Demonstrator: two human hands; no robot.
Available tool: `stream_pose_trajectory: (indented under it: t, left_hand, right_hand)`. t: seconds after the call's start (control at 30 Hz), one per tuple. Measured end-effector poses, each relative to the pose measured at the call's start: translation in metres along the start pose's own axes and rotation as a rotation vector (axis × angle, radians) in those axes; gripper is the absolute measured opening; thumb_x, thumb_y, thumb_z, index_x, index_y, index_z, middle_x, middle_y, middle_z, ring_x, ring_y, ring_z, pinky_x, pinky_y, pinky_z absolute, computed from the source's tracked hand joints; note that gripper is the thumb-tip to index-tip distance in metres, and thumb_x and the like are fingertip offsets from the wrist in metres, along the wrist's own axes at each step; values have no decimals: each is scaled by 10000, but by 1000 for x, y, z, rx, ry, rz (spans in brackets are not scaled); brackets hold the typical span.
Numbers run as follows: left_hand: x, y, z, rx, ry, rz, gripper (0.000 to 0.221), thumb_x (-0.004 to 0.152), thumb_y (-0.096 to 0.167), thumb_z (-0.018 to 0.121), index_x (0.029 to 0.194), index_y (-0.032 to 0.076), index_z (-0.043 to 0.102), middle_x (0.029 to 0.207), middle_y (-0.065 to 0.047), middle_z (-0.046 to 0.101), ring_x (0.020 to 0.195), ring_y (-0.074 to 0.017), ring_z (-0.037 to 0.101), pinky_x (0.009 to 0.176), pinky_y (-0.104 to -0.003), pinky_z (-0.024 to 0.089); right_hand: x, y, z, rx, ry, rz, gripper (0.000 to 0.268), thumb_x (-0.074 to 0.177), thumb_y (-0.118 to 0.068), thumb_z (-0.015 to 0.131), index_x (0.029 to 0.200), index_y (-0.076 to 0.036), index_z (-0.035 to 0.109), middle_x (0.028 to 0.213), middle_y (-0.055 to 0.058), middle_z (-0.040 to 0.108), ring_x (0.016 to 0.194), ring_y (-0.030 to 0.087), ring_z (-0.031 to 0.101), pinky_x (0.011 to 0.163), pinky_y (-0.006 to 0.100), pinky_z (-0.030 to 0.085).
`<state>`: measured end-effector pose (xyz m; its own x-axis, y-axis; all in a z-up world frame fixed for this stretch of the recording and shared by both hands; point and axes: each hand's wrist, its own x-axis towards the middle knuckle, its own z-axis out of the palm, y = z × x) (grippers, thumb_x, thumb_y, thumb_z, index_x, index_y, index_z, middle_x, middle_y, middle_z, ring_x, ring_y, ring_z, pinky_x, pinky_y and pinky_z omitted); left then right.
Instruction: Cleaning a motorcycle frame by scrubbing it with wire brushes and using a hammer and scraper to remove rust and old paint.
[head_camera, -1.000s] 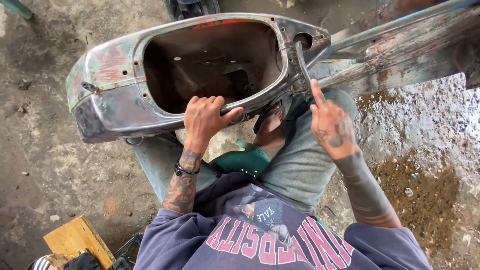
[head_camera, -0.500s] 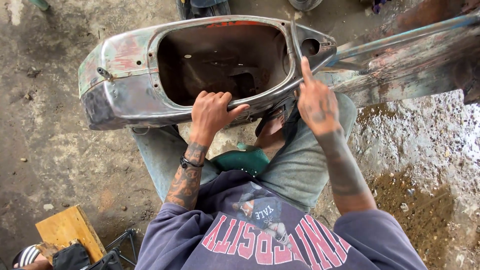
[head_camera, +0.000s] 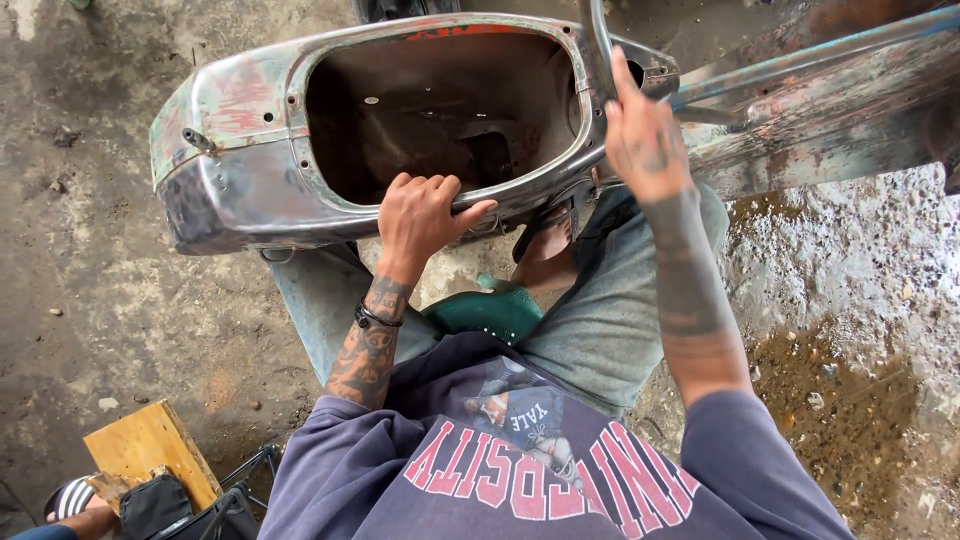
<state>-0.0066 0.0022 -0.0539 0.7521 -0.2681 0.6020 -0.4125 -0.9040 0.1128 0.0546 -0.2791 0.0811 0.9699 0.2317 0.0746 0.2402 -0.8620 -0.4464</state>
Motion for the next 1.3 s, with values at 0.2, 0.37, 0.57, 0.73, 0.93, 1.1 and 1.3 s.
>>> stream_pose_trajectory:
  t: [0.2,0.37,0.57,0.73,0.93,1.1,1.3]
  left_hand:
    - [0,1,1,-17,4,-18,660,978,720,669,649,188,458,539,40,475,487,-168,486,595,-326,384]
    - [-5,0,8,-43,67,-21,617,934,708,685,673,175,516,560,4,512,505,-199,547,615,-325,422]
    - [-7,1,14,-72,149,-24,571,884,684,713,699,170,547,583,-34,536,525,-232,605,641,-331,459]
    - [-6,0,12,-69,147,-23,567,881,678,711,703,161,559,589,-39,546,534,-236,615,646,-330,464]
    - [-5,0,11,-49,144,-12,552,867,663,728,713,159,567,593,-42,550,537,-239,619,644,-334,466]
    - [-5,1,11,-87,161,-38,546,867,651,720,713,148,574,599,-50,557,543,-245,617,646,-341,470]
    - [-6,0,14,-77,160,-17,555,878,665,712,705,161,559,600,-41,544,541,-240,605,641,-336,471]
  right_hand:
    - [21,-26,-14,68,-111,177,542,1152,-135,371,1661,-67,198,607,28,453,522,147,430,508,358,406]
    - [-62,-46,-41,62,-225,302,584,1094,-200,347,1666,-143,243,717,141,489,585,279,474,596,438,405]
    - [-107,-20,-36,-58,-238,305,601,1084,-105,422,1673,-95,301,818,296,694,675,390,649,722,510,532]
    - [-58,-37,-38,-51,-199,218,573,1093,-136,412,1651,-68,297,946,413,673,888,588,661,791,654,484]
    - [8,-26,-22,47,-106,63,576,1087,-121,472,1642,-149,321,1055,366,699,979,531,680,857,630,502]
    - [-29,-44,-26,51,-152,115,580,1082,-177,406,1652,-168,302,989,361,691,938,575,647,826,663,488]
    - [-102,-31,-27,-190,-237,205,608,1063,-214,406,1666,-198,325,927,336,708,886,564,674,805,649,539]
